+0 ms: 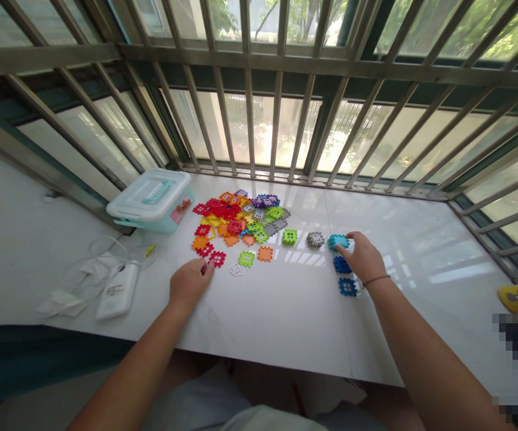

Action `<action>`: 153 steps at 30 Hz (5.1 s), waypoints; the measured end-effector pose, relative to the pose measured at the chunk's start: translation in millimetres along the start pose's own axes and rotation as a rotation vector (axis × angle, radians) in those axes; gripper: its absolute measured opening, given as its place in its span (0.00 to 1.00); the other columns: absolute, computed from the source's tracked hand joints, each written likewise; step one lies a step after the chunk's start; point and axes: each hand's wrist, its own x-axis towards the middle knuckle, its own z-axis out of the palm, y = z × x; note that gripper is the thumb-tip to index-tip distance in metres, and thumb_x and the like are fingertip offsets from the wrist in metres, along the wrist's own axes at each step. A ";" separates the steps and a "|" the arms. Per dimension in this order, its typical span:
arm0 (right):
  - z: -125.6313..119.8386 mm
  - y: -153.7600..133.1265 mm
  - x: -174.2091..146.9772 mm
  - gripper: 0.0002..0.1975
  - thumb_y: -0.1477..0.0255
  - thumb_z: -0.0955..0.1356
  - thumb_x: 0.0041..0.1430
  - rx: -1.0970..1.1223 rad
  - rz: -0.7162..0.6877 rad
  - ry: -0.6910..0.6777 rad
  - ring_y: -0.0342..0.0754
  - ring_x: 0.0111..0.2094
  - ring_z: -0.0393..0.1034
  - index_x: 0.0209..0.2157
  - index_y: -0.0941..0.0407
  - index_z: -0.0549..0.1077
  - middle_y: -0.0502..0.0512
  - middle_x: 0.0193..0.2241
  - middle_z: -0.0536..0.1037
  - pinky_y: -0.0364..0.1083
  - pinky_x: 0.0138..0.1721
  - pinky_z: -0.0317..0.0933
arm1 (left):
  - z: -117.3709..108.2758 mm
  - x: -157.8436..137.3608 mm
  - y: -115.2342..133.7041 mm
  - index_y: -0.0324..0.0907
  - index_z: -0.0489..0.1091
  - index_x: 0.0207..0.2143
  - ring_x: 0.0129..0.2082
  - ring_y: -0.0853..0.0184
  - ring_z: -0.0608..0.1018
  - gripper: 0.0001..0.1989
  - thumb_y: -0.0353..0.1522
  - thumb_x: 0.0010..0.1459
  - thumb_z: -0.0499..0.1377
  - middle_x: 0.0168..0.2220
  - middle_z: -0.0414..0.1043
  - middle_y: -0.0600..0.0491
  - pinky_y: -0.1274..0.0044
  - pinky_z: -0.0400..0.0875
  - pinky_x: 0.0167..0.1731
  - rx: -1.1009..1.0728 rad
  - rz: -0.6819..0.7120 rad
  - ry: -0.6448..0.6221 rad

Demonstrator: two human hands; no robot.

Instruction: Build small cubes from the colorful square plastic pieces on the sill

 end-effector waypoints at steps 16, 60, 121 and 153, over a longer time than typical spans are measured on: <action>-3.7 2.0 4.9 0.24 0.53 0.68 0.68 0.031 -0.089 0.000 0.61 0.51 0.76 0.56 0.55 0.73 0.66 0.56 0.78 0.53 0.45 0.71 | -3.2 0.3 2.7 0.45 0.68 0.29 0.32 0.63 0.72 0.19 0.43 0.72 0.53 0.33 0.75 0.51 0.71 0.49 0.29 0.074 -0.020 -0.043; 33.2 -155.7 -178.1 0.29 0.65 0.61 0.76 -0.050 -0.171 -0.301 0.51 0.47 0.83 0.75 0.49 0.66 0.62 0.75 0.66 0.46 0.42 0.76 | -3.6 -2.2 3.2 0.45 0.77 0.35 0.37 0.59 0.76 0.18 0.40 0.73 0.51 0.39 0.80 0.47 0.71 0.53 0.31 0.089 -0.022 -0.060; 21.8 -114.1 -228.7 0.20 0.66 0.62 0.79 -0.100 -0.108 -0.127 0.47 0.37 0.76 0.33 0.54 0.77 0.54 0.34 0.82 0.47 0.36 0.54 | -3.2 -172.6 18.8 0.45 0.72 0.25 0.33 0.59 0.77 0.30 0.47 0.77 0.46 0.31 0.78 0.46 0.70 0.59 0.35 0.042 0.089 -0.106; 35.1 -202.5 -276.0 0.20 0.64 0.63 0.79 -0.087 -0.208 -0.213 0.49 0.32 0.80 0.33 0.52 0.79 0.54 0.32 0.85 0.46 0.32 0.52 | 60.4 -287.5 132.5 0.42 0.76 0.67 0.65 0.49 0.78 0.24 0.33 0.74 0.53 0.65 0.78 0.44 0.62 0.71 0.66 -1.089 0.629 -0.787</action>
